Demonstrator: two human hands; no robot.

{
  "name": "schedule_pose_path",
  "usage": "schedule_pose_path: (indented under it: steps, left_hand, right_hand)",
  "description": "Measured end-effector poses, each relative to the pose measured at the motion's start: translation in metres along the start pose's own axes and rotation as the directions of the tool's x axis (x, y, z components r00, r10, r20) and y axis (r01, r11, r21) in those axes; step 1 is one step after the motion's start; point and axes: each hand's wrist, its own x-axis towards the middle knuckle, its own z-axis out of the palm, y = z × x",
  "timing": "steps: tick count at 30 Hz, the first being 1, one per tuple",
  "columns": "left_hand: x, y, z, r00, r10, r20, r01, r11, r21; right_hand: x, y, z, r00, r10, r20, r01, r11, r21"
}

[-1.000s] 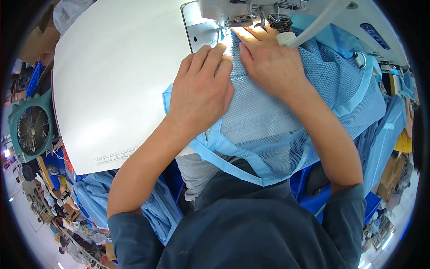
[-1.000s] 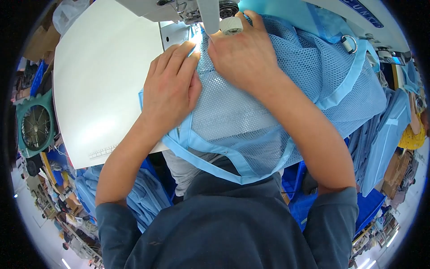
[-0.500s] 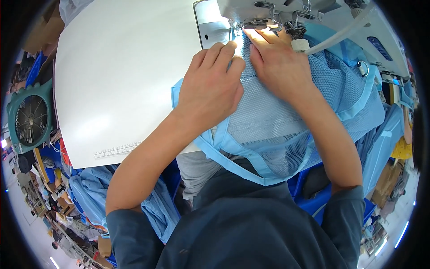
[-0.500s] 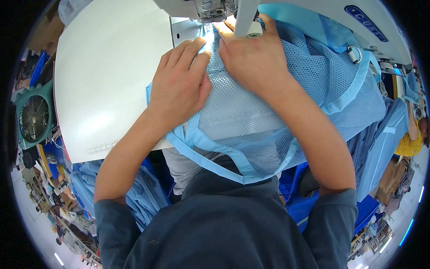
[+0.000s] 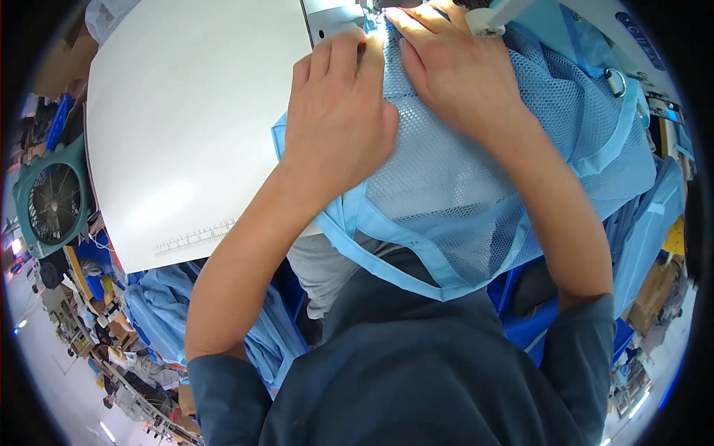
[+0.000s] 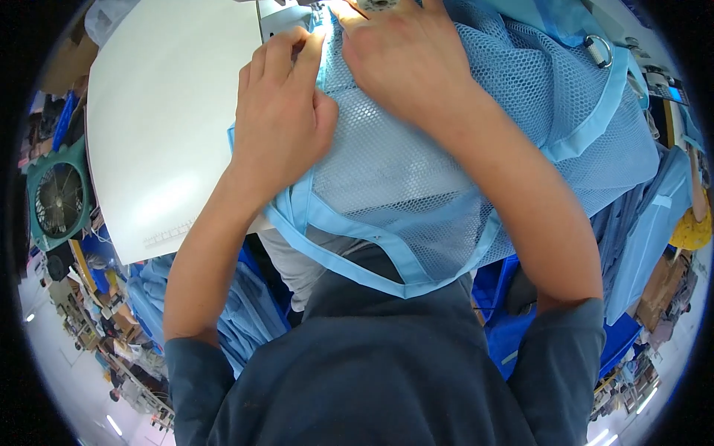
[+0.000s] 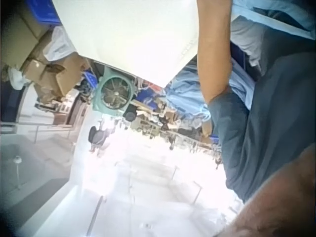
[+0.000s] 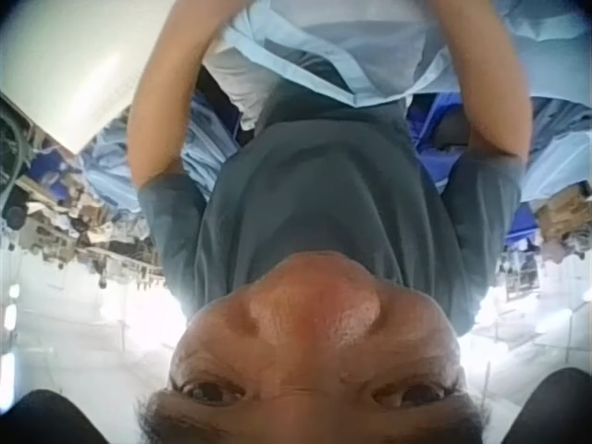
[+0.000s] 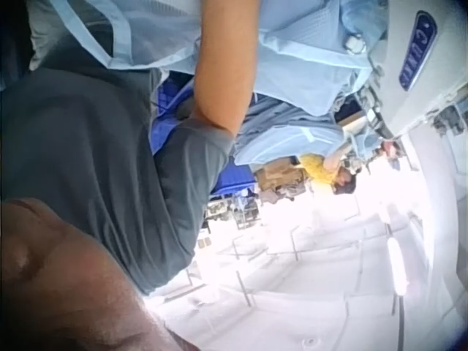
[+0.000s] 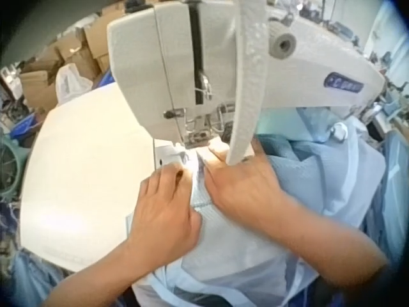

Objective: Operating an industrial sewing machine to stitch together light blue mesh fabric.

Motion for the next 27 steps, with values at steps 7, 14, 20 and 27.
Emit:
schedule_pose_path:
  steps: [7,14,20,27]
  left_hand:
    - [0.014,0.016,0.015,0.994,-0.082,-0.072,0.087,0.994,0.066]
    - [0.019,0.013,0.005,0.999,-0.043,-0.013,0.044,0.991,0.126]
    - [0.013,0.004,-0.003,0.997,-0.033,0.071,0.021,0.987,0.161]
    - [-0.006,-0.007,-0.011,0.998,0.008,0.065,-0.011,0.999,0.048]
  right_hand:
    - [0.005,0.008,0.024,0.836,-0.106,-0.539,0.231,0.958,0.169]
    - [0.002,0.007,0.005,0.996,-0.091,0.005,0.091,0.988,-0.122]
    - [-0.002,0.013,0.014,0.999,-0.032,-0.001,0.032,0.988,-0.153]
    - [-0.004,0.008,0.014,0.998,0.036,0.049,-0.029,0.989,-0.144]
